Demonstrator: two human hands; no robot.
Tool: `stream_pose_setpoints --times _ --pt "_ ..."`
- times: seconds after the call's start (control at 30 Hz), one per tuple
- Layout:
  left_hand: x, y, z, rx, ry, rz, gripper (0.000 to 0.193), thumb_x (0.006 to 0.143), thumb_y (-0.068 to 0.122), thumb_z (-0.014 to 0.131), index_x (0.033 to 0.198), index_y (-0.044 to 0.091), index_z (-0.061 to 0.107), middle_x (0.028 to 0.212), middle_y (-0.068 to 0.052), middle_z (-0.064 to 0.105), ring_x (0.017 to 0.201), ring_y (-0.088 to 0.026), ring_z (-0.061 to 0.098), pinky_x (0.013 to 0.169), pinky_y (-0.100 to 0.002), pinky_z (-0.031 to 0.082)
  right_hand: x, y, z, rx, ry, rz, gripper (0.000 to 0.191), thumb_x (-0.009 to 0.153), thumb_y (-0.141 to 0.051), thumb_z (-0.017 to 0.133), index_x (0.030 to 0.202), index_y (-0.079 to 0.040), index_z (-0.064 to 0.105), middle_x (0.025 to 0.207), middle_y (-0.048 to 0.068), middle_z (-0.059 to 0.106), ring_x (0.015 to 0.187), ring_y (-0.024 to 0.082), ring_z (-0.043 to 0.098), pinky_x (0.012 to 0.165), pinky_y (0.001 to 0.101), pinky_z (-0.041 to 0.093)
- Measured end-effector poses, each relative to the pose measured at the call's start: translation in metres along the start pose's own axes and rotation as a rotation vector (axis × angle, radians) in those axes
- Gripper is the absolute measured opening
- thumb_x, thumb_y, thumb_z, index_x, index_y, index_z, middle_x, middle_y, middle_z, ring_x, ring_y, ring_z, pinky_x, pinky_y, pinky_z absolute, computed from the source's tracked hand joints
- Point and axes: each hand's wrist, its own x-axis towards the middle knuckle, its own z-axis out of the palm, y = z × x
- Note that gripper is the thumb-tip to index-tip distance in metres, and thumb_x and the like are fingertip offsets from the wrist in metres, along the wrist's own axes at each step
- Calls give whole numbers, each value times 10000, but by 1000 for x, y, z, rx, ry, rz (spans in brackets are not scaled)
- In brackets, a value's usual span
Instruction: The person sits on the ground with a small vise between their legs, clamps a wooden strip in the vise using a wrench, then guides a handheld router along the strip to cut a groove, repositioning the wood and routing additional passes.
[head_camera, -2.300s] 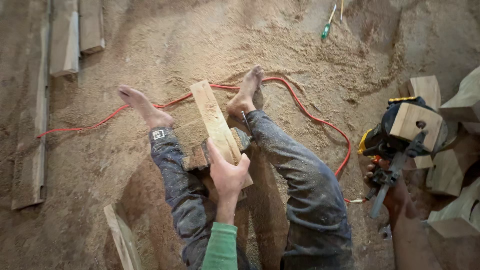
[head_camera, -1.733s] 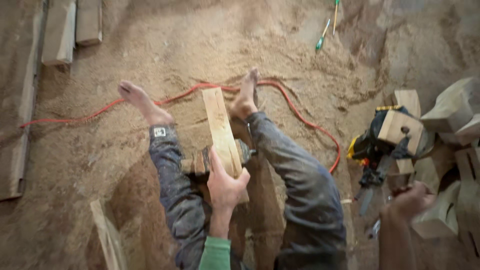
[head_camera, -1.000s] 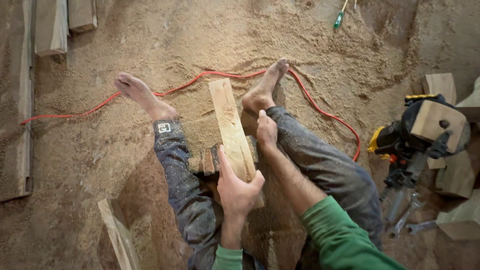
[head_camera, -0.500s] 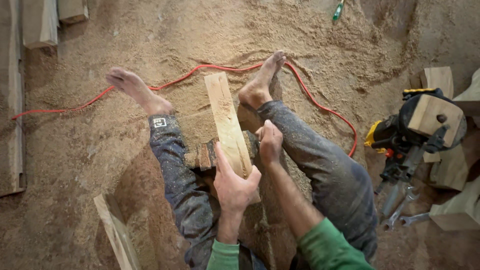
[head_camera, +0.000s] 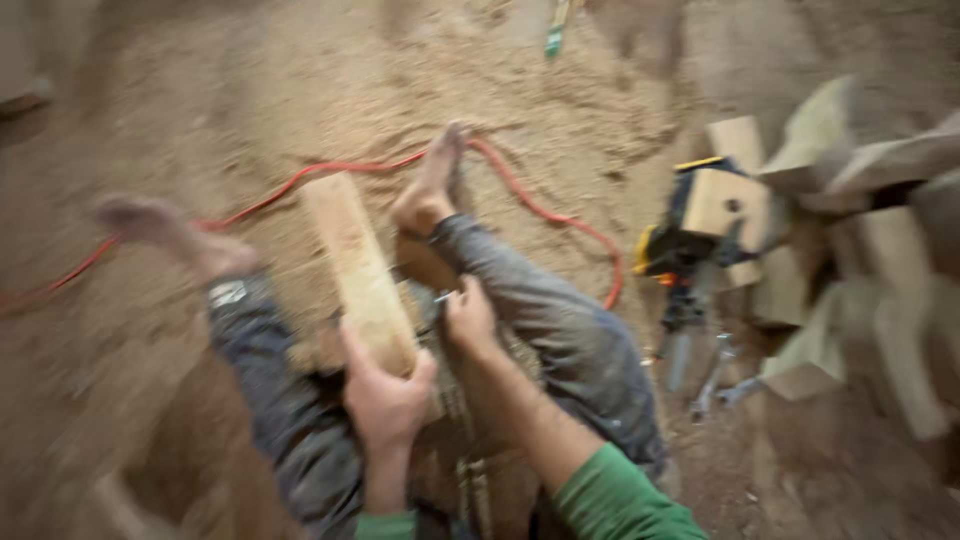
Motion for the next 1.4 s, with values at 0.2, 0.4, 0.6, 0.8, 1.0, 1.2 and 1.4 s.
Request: stream_pose_setpoints --times 0.2,0.4,0.6,0.8,1.0,1.2,1.4 --pt "1 3 -5 -22 6 -54 1125 660 382 887 1587 65 335 1385 -304 593 1252 -437 605 1043 -464 476 0 7 -7 -172 -545 298 364 956 -284 593 1036 45 727 913 298 752 820 409 750 742 498 575" --pt "1 -10 3 27 -24 -154 1180 589 327 895 1604 87 345 1380 -291 596 1255 -425 598 1054 -472 464 -46 31 3 -188 -209 -32 506 936 -124 503 1438 -57 490 1147 266 675 1050 425 654 899 508 513" --pt "-3 -28 12 -38 63 167 1118 650 264 890 1570 -39 331 1537 -307 471 1444 -407 472 1194 -445 382 -37 35 14 235 -306 173 375 959 -100 435 1273 -58 637 1094 193 725 997 307 679 901 423 550" --pt "-6 -17 5 -287 -33 58 1128 665 207 838 1590 -10 231 1535 -289 452 1412 -351 480 1157 -401 391 -35 29 12 326 -245 155 335 923 -162 561 1230 -54 641 961 53 687 835 164 613 741 331 508" --pt "-3 1 -1 -255 -23 81 1093 680 190 830 1578 -19 242 1514 -294 479 1404 -359 502 1163 -404 400 -30 32 10 563 -285 415 262 1001 -231 505 1101 -81 696 743 -20 603 571 94 490 499 287 396" --pt "-5 4 2 -187 -14 51 1068 679 176 814 1578 -16 269 1522 -286 484 1412 -361 505 1169 -400 404 -26 42 11 373 -299 357 314 1052 -276 475 995 -41 675 703 -4 605 543 108 505 494 305 416" --pt "-7 0 4 -197 6 117 1076 664 154 829 1566 -41 275 1525 -282 463 1431 -370 466 1184 -426 372 -27 44 16 361 -247 279 312 1019 -296 477 1000 -64 684 722 0 648 550 115 544 528 307 457"
